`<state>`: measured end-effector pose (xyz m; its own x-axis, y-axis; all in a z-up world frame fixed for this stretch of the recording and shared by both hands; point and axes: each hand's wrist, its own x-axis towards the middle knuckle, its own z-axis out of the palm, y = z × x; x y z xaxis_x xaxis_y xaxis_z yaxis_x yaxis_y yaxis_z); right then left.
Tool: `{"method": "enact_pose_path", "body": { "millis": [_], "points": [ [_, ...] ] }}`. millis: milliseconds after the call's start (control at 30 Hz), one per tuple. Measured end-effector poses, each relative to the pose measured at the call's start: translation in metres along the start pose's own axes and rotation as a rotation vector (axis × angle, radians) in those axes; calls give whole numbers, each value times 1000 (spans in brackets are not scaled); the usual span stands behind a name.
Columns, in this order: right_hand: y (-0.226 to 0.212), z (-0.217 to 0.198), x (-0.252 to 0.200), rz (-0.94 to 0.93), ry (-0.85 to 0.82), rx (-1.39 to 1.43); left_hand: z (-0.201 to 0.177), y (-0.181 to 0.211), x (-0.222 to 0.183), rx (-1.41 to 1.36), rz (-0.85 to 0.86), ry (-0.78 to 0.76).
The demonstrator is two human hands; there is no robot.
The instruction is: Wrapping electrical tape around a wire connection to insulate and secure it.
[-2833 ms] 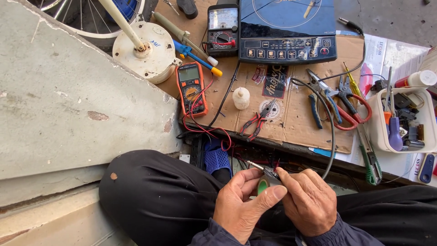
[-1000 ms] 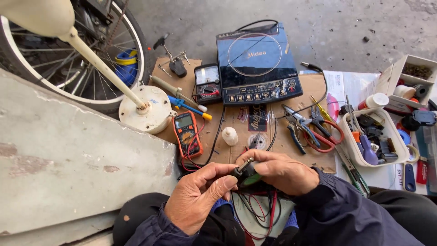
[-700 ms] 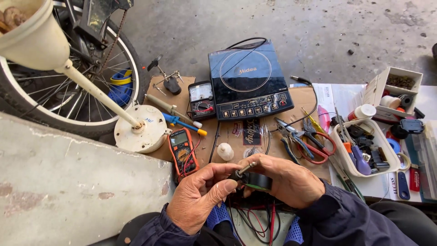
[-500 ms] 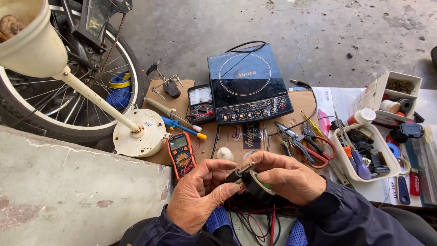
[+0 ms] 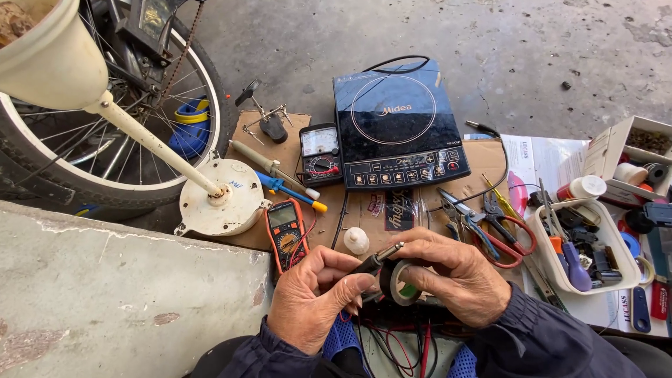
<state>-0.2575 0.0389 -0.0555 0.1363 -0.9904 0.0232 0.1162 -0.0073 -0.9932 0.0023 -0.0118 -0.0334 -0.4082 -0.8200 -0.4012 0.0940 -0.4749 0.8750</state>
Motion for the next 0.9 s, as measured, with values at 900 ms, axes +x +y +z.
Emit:
{"method": "enact_pose_path", "body": {
  "millis": [900],
  "points": [
    [-1,15,-14,55,43,-139,24,1,-6,304,397,175]
  ]
}}
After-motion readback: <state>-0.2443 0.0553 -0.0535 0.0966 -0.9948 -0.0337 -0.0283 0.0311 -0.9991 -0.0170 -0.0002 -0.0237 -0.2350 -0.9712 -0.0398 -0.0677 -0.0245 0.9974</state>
